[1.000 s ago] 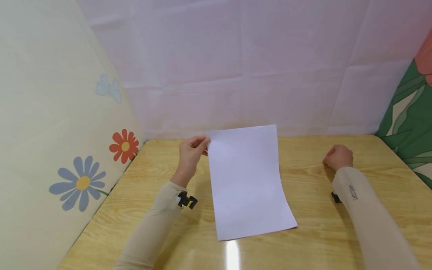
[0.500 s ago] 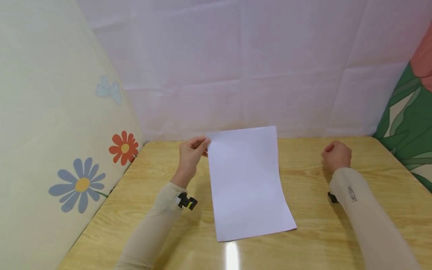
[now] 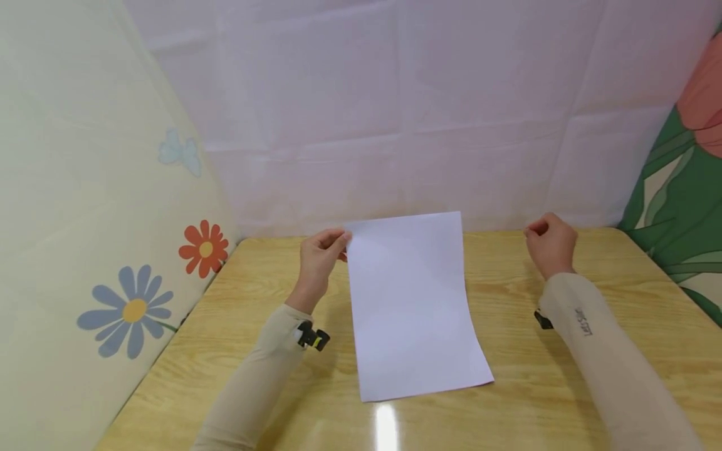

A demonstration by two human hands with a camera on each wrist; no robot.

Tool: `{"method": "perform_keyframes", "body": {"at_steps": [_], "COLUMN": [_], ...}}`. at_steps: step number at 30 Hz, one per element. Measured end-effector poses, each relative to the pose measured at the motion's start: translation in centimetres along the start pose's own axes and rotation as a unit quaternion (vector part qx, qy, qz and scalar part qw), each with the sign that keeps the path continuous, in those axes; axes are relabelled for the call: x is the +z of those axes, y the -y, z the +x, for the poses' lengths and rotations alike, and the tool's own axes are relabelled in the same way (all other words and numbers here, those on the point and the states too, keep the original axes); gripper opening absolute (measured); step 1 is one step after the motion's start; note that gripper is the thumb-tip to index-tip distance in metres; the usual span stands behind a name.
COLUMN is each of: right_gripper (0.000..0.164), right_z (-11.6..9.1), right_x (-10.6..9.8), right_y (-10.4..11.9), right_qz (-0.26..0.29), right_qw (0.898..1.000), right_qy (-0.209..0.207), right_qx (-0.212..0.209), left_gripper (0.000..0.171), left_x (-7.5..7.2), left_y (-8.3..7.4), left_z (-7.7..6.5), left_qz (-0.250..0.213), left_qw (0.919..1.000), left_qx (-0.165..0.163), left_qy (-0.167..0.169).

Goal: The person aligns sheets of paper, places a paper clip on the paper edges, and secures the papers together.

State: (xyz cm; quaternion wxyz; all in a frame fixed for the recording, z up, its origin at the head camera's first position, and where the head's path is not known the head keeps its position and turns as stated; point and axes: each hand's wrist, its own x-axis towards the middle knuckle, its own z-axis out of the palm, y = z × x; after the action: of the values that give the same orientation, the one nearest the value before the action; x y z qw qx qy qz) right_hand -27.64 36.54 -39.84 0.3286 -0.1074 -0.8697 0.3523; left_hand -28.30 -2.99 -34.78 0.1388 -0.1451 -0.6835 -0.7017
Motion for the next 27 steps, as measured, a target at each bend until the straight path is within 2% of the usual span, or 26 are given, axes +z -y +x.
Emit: {"method": "perform_keyframes", "body": {"at_steps": [12, 22, 27], "right_gripper": [0.014, 0.01, 0.012], "right_z": [-0.3, -0.8, -1.5], "right_x": [0.1, 0.2, 0.3], "right_y": [5.1, 8.8, 10.9], "right_qz": [0.068, 0.16, 0.2], "right_qw": [0.996, 0.981, 0.974], "right_qy": [-0.057, -0.1, -0.094], "right_qx": [-0.022, -0.031, -0.045], "left_gripper": [0.017, 0.016, 0.016], "left_x": [0.1, 0.3, 0.4], "left_y": [0.2, 0.4, 0.4], "left_z": [0.1, 0.2, 0.2], "left_qz": [-0.005, -0.008, -0.007], "left_qw": [1.0, 1.0, 0.9999], "left_qx": [0.001, -0.001, 0.002], "left_qy": [0.001, 0.003, 0.007]}}
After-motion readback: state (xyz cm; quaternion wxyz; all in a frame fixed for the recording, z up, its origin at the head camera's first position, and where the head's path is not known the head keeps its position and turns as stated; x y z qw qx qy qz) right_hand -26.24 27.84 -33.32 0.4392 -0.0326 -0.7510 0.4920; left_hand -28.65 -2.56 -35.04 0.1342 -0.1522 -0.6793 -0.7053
